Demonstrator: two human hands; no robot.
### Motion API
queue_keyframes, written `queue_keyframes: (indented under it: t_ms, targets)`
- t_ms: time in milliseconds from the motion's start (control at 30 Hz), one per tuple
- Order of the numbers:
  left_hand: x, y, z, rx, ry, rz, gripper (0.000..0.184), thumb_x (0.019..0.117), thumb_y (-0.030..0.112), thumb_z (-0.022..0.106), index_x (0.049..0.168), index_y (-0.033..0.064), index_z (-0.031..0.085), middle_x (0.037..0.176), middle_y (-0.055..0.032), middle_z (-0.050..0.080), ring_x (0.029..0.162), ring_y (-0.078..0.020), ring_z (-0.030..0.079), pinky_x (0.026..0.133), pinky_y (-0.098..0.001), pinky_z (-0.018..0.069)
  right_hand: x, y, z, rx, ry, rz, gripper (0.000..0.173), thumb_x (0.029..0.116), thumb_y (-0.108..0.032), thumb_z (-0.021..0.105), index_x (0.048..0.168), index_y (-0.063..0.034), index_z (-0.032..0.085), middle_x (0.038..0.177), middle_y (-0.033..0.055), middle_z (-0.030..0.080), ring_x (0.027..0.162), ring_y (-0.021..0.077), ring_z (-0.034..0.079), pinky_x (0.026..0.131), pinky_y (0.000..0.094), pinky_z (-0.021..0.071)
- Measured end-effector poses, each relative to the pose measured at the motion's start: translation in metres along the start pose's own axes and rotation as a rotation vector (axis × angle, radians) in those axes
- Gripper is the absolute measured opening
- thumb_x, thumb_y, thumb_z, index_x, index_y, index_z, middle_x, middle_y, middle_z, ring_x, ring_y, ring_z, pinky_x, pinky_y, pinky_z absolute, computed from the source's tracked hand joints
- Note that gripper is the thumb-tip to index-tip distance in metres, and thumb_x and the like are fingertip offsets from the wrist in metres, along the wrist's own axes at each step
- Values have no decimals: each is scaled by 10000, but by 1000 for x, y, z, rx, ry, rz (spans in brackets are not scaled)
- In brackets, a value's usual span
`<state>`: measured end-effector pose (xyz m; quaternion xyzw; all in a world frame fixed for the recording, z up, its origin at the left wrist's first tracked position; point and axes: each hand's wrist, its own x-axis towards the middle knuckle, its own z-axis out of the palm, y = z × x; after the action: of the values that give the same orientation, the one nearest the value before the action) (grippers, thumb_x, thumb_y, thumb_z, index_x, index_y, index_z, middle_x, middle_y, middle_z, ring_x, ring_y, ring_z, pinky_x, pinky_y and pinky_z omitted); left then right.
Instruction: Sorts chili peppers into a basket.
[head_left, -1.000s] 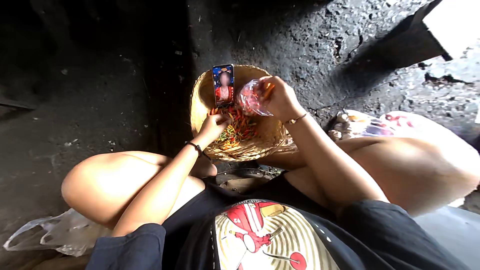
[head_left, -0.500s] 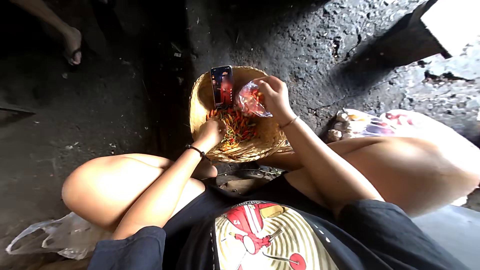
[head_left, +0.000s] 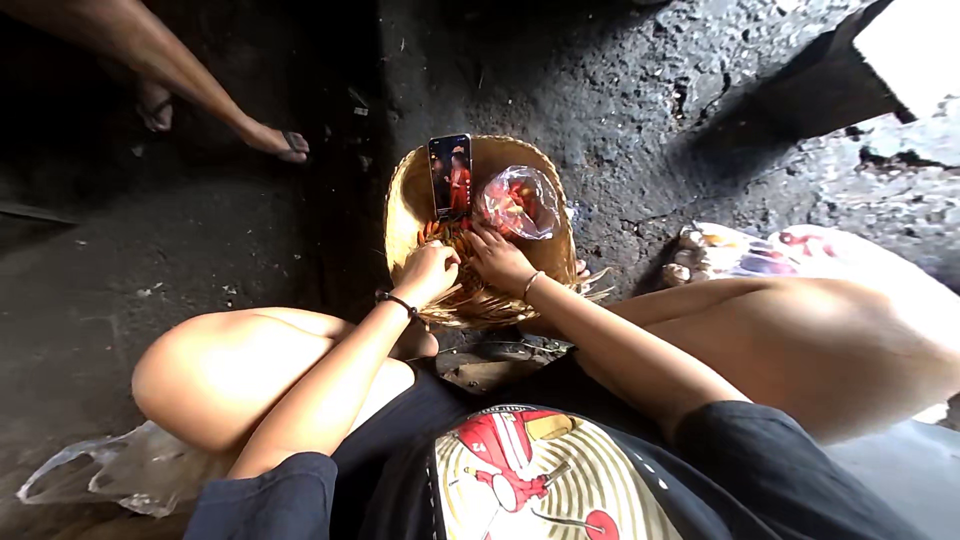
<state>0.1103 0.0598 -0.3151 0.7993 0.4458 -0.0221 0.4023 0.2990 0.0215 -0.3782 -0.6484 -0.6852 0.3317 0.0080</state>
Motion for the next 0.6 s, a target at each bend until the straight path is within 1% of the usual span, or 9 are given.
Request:
queue_keyframes:
  t_ms: [100,133,200,267,333,400,433,500,600]
  targets:
    - [8,-5,3,55,-67,-41,225,1024,171,581,1149,85,746,1196,-145,693,1170,-307,647,1011,-541,497,0,0,-2,-18,2,-24,500,1051,-220,534,1527,-79,470,1563,156,463,1448,378,417,1090,579,437]
    - [6,-4,3,47,-54,-38,212,1019,155,590,1135,75,748,1187,-156,694,1157,-320,651,1003,-547,497,0,-1,-5,-11,-14,-19,491,1056,-212,523,1526,-77,471,1543,163,481,1439,381,427,1099,572,434]
    - [-3,2,1,-6,13,-18,156,982,75,637,1071,22,753,1132,-218,690,1093,-392,658,957,-581,495,0,-4,-9,22,-38,2,482,1053,-168,499,1523,-64,467,1504,198,505,1405,387,468,1107,556,438]
    - [0,3,-2,-2,-28,-46,184,1001,103,623,1115,28,748,1176,-211,682,1137,-380,645,983,-574,488,-2,-8,-11,76,-47,34,494,1022,-97,510,1513,-57,464,1436,231,539,1335,406,531,1069,566,470]
    - [11,-5,3,42,-72,-66,229,1023,173,587,1157,78,745,1205,-154,685,1180,-313,637,1015,-541,489,-4,-12,-16,99,-87,70,534,986,-31,538,1512,-64,448,1411,247,553,1285,428,570,1033,596,491]
    - [7,-5,3,31,-43,-52,204,1010,143,603,1128,62,748,1177,-169,689,1155,-330,645,1004,-551,488,-5,-15,-21,103,-134,97,533,964,-2,558,1484,-65,459,1384,245,576,1226,435,612,991,615,509]
    - [1,-2,2,4,3,-27,168,984,87,632,1087,27,751,1140,-207,692,1111,-375,655,974,-574,489,-5,-14,-22,107,-154,96,517,965,-3,559,1470,-65,471,1369,243,588,1213,433,621,985,621,510]
    - [-3,-1,1,-6,30,-14,150,967,54,645,1067,10,749,1123,-225,693,1090,-398,660,967,-584,489,-5,-12,-22,119,-178,67,465,963,-12,570,1424,-59,534,1328,246,612,1202,430,625,988,624,504]
    - [12,-8,3,49,-67,-68,228,1021,163,585,1155,69,744,1199,-154,691,1183,-315,638,1027,-547,480,-4,-9,-26,104,-223,1,349,964,-73,601,1309,-40,641,1266,220,657,1195,402,632,1004,615,495]
